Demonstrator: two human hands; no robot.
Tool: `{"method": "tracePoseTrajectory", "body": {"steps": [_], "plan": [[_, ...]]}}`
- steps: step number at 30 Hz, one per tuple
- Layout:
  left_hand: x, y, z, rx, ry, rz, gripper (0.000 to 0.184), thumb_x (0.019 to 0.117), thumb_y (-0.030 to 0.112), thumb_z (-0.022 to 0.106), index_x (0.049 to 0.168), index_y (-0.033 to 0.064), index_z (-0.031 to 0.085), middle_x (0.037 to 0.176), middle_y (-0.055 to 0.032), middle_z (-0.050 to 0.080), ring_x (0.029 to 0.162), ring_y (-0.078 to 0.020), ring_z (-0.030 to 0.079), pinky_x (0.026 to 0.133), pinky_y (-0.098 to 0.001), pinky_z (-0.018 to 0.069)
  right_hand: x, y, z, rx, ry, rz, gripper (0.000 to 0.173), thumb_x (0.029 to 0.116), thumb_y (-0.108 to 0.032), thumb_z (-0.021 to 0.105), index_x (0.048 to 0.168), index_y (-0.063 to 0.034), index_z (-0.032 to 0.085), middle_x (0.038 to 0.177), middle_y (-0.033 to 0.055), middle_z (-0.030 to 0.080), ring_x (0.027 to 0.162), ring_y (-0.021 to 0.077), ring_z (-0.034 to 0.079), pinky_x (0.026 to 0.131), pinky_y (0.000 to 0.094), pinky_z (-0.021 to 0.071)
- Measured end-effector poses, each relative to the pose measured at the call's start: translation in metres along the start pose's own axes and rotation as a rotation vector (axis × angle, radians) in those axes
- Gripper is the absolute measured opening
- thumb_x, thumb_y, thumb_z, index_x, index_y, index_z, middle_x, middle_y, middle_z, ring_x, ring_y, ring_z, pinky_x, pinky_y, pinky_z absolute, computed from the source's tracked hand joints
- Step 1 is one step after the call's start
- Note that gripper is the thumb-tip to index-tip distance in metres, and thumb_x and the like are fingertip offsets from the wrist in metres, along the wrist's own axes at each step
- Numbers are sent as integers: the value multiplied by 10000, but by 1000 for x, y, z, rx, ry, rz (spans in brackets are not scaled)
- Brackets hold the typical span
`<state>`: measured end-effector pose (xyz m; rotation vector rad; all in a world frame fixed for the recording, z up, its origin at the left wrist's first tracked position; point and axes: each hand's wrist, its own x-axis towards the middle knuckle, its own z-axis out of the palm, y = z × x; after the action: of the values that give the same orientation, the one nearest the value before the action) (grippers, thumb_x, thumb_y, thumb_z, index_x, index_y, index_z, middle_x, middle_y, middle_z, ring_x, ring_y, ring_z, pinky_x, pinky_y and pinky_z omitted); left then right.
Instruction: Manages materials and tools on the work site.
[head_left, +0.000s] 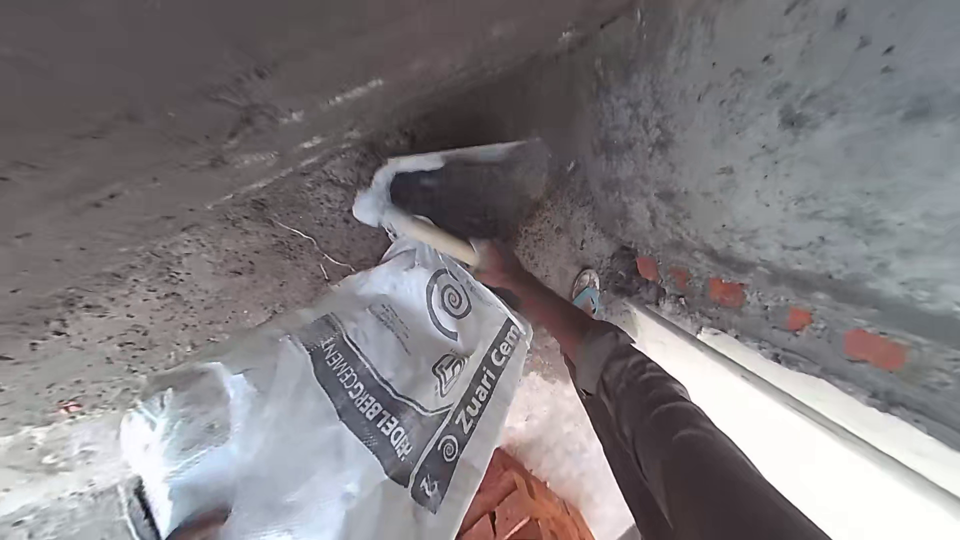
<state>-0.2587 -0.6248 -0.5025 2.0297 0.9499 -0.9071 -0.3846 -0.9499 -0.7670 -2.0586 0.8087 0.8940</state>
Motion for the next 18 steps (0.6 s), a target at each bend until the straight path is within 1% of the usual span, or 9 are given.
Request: {"method": "tracePoseTrajectory", "body": {"steps": [4,7,9,10,13,14,16,17,18], "plan": [[30,-41,-21,-73,-84,18,205,911,-9,482,1051,132,532,829,131,651,763,13,651,735,-238,589,-44,38,-45,-212,-20,29,460,863,-270,740,1292,-125,662,1022,188,728,937,389,704,786,609,549],[26,-53,-12,-61,-63,1,210,919,-1,478,1076,131,526,835,127,642,763,7,650,737,-248,591,-25,78,-103,-352,7,49,577,874,-306,747,1407,-149,595,1125,222,709,1036,435,680,853,642,524],[22,-56,-1,-34,-67,13,201,912,5,484,1042,149,535,821,139,659,768,7,661,743,-250,595,25,108,-127,-440,155,-25,496,841,-389,747,1257,-127,674,1105,202,718,1038,420,684,857,638,521],[20,-58,4,-27,-73,23,191,917,8,490,1043,141,544,836,121,667,789,-14,668,767,-272,596,50,117,-132,-457,180,-45,468,829,-417,737,1201,-138,690,1100,176,723,1042,394,685,862,628,517],[16,-56,16,-29,-66,66,170,924,-3,516,1071,69,564,900,9,716,855,-124,718,818,-377,617,102,134,-129,-423,172,-74,467,776,-400,743,1166,-148,693,1147,131,710,1092,345,669,880,603,520],[12,-56,19,-16,-60,58,169,925,-4,504,1062,78,557,891,12,717,851,-121,720,815,-372,618,105,142,-126,-419,143,-78,503,775,-398,752,1201,-140,687,1197,140,693,1134,354,652,908,612,514],[9,-55,22,10,-54,50,186,939,-12,467,1058,107,546,879,52,705,840,-80,707,813,-331,612,107,154,-123,-425,109,-99,522,739,-396,751,1178,-122,678,1203,142,682,1123,353,656,875,604,529],[10,-56,21,30,-55,40,205,935,-1,456,1039,144,555,850,102,698,810,-29,690,788,-279,605,95,156,-125,-394,61,-83,525,746,-372,767,1183,-100,666,1203,159,674,1117,367,652,871,607,527],[11,-55,18,41,-41,42,201,940,3,451,1028,153,551,830,123,681,784,-5,674,766,-254,597,80,149,-128,-304,-13,-59,560,782,-326,791,1255,-68,638,1245,192,650,1150,392,627,909,627,509]]}}
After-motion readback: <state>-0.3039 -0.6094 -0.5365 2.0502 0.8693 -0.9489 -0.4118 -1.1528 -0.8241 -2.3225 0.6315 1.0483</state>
